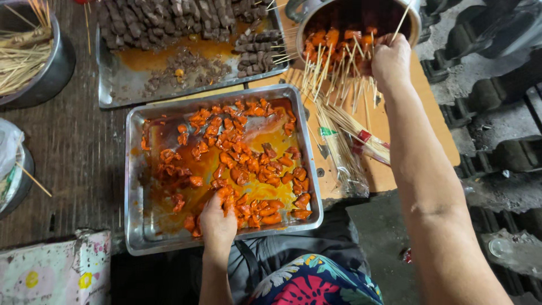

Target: The person is skewering small pieces of orange-marinated meat onto wooden sticks by hand, taking them one at a time from a metal tray.

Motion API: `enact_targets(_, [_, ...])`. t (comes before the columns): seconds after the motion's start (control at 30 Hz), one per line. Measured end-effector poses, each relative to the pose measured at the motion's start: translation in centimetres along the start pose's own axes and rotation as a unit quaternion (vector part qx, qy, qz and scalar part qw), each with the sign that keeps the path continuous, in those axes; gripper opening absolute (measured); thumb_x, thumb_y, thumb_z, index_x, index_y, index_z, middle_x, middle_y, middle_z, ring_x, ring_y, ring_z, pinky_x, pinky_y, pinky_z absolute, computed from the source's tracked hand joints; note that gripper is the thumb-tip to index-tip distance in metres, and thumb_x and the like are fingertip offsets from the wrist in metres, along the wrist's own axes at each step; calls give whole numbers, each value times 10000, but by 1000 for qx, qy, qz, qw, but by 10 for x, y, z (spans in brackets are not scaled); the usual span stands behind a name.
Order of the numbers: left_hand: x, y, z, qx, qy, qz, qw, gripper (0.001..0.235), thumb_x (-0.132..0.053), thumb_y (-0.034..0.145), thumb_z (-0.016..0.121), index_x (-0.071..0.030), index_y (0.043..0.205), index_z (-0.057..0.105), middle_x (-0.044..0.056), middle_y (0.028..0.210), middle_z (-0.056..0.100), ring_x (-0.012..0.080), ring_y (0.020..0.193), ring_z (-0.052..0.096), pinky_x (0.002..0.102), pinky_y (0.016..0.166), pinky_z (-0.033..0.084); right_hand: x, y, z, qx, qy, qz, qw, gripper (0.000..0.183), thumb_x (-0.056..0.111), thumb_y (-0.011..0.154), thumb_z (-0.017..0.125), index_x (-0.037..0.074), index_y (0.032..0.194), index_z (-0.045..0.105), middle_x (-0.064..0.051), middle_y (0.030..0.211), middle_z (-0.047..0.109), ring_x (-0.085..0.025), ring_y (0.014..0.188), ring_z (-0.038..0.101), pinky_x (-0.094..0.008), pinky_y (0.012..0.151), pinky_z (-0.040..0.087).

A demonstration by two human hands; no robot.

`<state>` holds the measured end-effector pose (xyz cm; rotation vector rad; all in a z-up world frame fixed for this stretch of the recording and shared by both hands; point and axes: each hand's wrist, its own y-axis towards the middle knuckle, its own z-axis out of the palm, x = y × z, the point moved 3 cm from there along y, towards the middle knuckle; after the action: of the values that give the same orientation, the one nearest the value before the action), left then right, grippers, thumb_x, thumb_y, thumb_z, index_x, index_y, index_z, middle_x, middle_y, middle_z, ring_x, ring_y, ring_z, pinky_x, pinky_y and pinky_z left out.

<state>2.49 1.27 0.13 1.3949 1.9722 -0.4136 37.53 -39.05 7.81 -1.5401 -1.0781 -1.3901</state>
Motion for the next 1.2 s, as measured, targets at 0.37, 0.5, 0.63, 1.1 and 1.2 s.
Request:
enact_targets(0.37, [10,39,-12,-60,15,109,992,280,-82,910,703,-42,1187,682,220,1057,715,430,965,676,486,832,558,35,-153,-59,66,-49,-93,992,106,7,1157,448,25,1215,536,-81,982,695,-94,606,545,-245,507,427])
enact_targets(0.5, [1,93,-8,-44,51,163,984,300,-47,908,678,-35,1205,647,217,1097,697,426,1013,661,498,868,542,13,-215,-74,79,-107,-66,989,158,112,1209,481,31,1322,556,-70,901,637,-92,660,525,-243,565,402])
enact_targets(0.63, [-7,144,21,111,119,124,979,258,26,858,623,-18,1112,634,208,1082,686,398,1045,656,493,892,531,-17,-264,-79,126,-227,-9,966,237,186,1110,499,17,1229,615,-59,847,632,-112,748,566,-275,664,464])
enact_targets(1.1, [26,90,25,177,152,91,968,87,-35,892,608,-11,975,599,299,961,642,510,914,622,573,782,503,-73,-336,-37,285,-60,203,935,185,163,1048,507,48,940,604,-18,657,574,-105,499,483,-269,461,394])
enact_targets(1.2, [41,76,14,177,55,39,982,179,-54,876,631,-21,1052,626,250,971,695,443,921,671,530,782,535,-68,-348,-20,340,-83,189,918,185,171,1036,513,59,958,638,3,656,603,-81,507,506,-249,471,423])
